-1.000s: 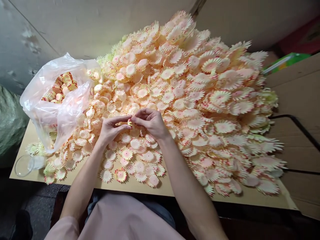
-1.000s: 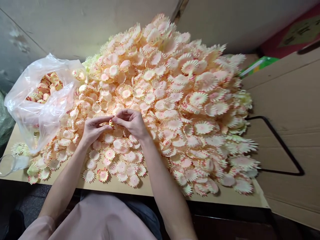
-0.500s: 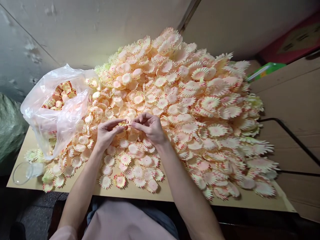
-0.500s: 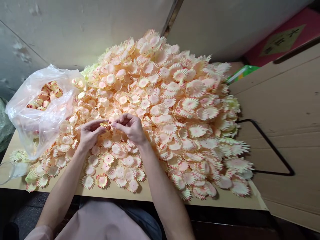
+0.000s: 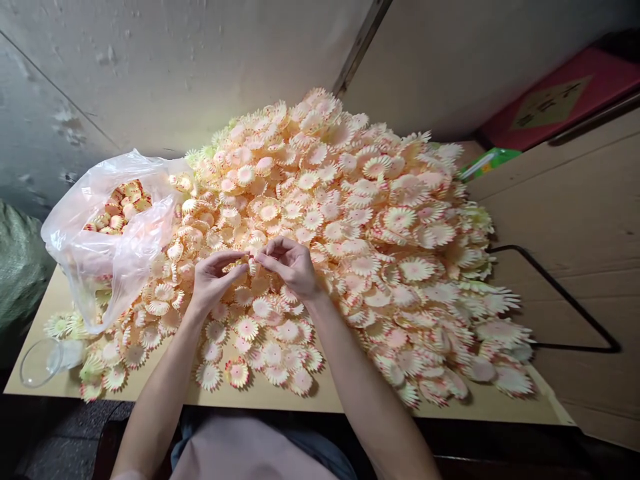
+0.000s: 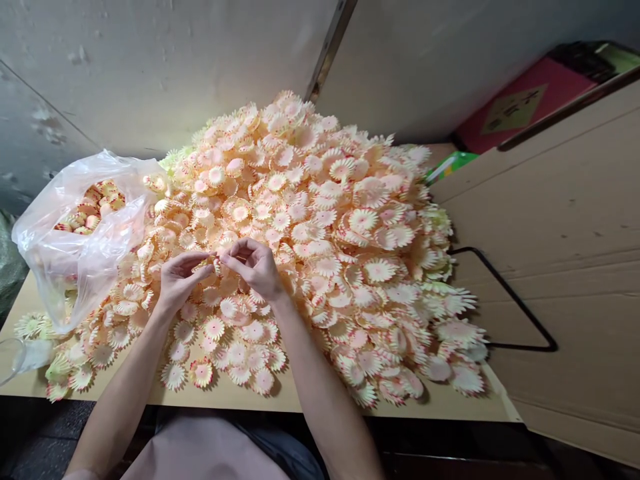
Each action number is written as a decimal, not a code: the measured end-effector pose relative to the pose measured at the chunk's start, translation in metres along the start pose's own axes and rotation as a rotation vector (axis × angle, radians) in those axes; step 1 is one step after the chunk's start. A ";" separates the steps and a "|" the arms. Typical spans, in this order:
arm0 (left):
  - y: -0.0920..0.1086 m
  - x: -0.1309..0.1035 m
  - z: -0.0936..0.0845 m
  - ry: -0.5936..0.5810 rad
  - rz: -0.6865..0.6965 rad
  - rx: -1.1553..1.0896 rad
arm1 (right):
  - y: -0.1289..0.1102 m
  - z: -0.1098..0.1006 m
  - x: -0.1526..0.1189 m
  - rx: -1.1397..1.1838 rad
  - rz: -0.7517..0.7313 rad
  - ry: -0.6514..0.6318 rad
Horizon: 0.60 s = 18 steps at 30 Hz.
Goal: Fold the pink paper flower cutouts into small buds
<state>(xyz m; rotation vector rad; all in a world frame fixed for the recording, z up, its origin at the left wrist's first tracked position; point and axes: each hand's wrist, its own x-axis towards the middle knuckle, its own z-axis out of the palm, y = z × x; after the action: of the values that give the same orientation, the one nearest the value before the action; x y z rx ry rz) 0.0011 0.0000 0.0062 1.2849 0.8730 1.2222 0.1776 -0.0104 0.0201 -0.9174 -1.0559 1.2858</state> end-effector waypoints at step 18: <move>0.002 -0.002 0.004 0.067 0.034 0.137 | 0.007 0.003 0.002 -0.071 0.033 0.050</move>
<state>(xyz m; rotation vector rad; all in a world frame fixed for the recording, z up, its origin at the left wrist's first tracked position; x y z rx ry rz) 0.0045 -0.0026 0.0082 1.3794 1.0018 1.2560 0.1729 -0.0075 0.0147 -1.0191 -1.0574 1.2526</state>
